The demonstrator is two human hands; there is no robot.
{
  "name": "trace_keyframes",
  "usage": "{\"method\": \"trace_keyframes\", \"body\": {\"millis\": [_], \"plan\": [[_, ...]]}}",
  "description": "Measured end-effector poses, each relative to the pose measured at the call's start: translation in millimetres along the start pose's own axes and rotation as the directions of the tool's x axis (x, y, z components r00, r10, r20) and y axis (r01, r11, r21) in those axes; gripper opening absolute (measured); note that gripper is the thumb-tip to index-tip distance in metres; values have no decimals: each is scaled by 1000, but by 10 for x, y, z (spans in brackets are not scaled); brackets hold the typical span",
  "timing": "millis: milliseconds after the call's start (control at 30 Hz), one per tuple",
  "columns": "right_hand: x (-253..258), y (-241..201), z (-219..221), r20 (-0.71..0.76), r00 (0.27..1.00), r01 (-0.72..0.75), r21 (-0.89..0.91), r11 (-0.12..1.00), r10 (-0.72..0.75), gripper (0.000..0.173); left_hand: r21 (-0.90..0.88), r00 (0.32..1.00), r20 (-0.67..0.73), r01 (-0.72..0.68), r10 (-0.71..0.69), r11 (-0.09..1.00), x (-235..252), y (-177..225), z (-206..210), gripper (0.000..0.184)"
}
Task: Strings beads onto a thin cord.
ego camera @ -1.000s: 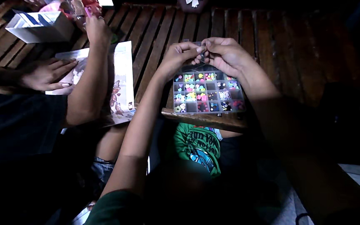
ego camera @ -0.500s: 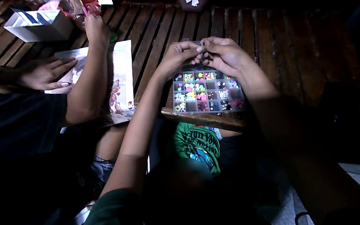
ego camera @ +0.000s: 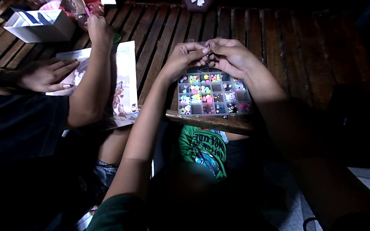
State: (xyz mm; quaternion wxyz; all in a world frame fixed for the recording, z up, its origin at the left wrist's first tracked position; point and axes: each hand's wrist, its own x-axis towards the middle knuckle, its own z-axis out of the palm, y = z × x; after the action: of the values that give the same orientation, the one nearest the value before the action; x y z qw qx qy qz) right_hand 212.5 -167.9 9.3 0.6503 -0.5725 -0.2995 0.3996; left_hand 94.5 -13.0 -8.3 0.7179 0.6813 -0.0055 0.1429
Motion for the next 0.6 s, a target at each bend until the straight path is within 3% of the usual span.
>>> {"method": "trace_keyframes", "body": {"millis": [600], "plan": [[-4,-4,-6,15,1000,-6,8,1000,6,16,-8,1000,13,2,-2,1000,2,-1,-3,15]]}}
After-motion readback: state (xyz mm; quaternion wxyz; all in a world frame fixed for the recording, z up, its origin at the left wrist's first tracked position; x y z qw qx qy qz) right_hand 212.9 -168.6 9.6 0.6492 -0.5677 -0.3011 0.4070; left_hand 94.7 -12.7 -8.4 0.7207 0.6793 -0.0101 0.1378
